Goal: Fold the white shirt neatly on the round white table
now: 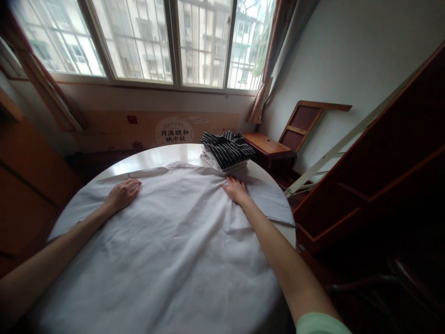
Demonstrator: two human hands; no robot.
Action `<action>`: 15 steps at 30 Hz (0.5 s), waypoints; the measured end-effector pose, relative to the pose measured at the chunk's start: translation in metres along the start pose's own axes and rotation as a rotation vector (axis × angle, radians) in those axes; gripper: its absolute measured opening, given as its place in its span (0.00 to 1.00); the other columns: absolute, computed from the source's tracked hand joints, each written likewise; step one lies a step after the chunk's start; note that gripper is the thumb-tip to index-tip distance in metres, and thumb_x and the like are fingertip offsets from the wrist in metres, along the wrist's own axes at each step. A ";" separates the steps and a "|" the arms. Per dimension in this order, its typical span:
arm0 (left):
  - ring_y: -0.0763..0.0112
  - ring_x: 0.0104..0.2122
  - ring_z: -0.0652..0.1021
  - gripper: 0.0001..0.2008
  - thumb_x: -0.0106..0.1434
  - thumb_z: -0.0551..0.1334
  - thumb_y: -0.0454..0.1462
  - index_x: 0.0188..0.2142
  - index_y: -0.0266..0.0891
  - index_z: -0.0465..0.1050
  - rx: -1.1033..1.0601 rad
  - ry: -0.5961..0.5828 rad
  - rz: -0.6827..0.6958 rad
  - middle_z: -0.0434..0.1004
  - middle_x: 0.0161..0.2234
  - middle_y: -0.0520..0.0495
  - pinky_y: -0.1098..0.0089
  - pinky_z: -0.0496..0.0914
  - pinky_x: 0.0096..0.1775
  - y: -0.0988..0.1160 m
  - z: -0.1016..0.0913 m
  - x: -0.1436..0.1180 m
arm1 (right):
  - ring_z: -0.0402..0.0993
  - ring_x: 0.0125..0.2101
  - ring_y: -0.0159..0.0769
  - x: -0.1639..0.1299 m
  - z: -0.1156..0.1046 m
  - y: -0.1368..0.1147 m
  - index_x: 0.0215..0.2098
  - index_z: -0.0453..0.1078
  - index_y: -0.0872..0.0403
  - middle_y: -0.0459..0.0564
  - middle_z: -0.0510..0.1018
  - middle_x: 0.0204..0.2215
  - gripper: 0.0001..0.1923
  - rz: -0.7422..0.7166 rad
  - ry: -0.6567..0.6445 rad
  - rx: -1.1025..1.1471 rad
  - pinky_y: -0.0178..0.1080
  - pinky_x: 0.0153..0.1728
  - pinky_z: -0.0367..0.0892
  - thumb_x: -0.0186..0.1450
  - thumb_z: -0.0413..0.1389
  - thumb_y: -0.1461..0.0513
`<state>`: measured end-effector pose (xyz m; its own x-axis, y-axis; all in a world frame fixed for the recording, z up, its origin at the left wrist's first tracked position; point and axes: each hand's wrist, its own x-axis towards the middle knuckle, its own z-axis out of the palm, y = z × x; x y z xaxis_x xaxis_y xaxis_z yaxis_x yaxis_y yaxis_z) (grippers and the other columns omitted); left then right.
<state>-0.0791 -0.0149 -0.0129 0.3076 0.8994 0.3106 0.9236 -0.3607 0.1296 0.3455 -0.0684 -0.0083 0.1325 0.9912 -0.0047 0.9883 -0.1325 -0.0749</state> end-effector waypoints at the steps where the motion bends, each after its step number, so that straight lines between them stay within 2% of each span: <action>1: 0.61 0.48 0.73 0.19 0.62 0.47 0.40 0.45 0.36 0.71 -0.011 0.021 0.015 0.73 0.48 0.40 0.64 0.65 0.51 0.001 -0.001 -0.002 | 0.46 0.64 0.43 0.000 0.000 0.000 0.64 0.48 0.58 0.55 0.50 0.65 0.32 -0.001 0.004 0.004 0.51 0.62 0.46 0.68 0.33 0.50; 6: 0.61 0.47 0.73 0.17 0.60 0.48 0.38 0.42 0.36 0.71 -0.114 0.028 0.033 0.74 0.47 0.40 0.64 0.67 0.50 0.003 -0.008 -0.016 | 0.49 0.63 0.43 -0.002 0.000 0.000 0.64 0.49 0.58 0.55 0.52 0.64 0.31 -0.018 0.028 0.020 0.51 0.61 0.47 0.68 0.35 0.51; 10: 0.62 0.47 0.74 0.17 0.60 0.49 0.41 0.42 0.37 0.71 -0.241 0.055 0.014 0.74 0.47 0.41 0.63 0.66 0.51 -0.001 -0.022 -0.046 | 0.50 0.63 0.43 -0.002 0.001 0.001 0.64 0.50 0.57 0.55 0.53 0.63 0.30 -0.026 0.043 0.023 0.50 0.61 0.48 0.68 0.35 0.51; 13: 0.64 0.39 0.76 0.18 0.61 0.49 0.44 0.42 0.38 0.71 -0.291 0.075 -0.110 0.76 0.43 0.43 0.66 0.69 0.42 -0.008 -0.040 -0.081 | 0.50 0.63 0.43 -0.001 0.002 0.002 0.63 0.50 0.56 0.55 0.53 0.63 0.30 -0.029 0.051 0.022 0.50 0.61 0.48 0.68 0.35 0.51; 15: 0.67 0.29 0.75 0.18 0.60 0.49 0.46 0.36 0.38 0.73 -0.242 0.118 -0.177 0.77 0.36 0.45 0.67 0.69 0.36 -0.013 -0.054 -0.107 | 0.50 0.63 0.43 0.000 0.003 0.002 0.63 0.50 0.56 0.55 0.53 0.63 0.30 -0.028 0.051 0.021 0.50 0.61 0.48 0.68 0.35 0.50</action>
<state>-0.1366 -0.1193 0.0026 0.1050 0.9236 0.3688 0.8747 -0.2622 0.4076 0.3476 -0.0688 -0.0113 0.1086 0.9929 0.0487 0.9900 -0.1036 -0.0953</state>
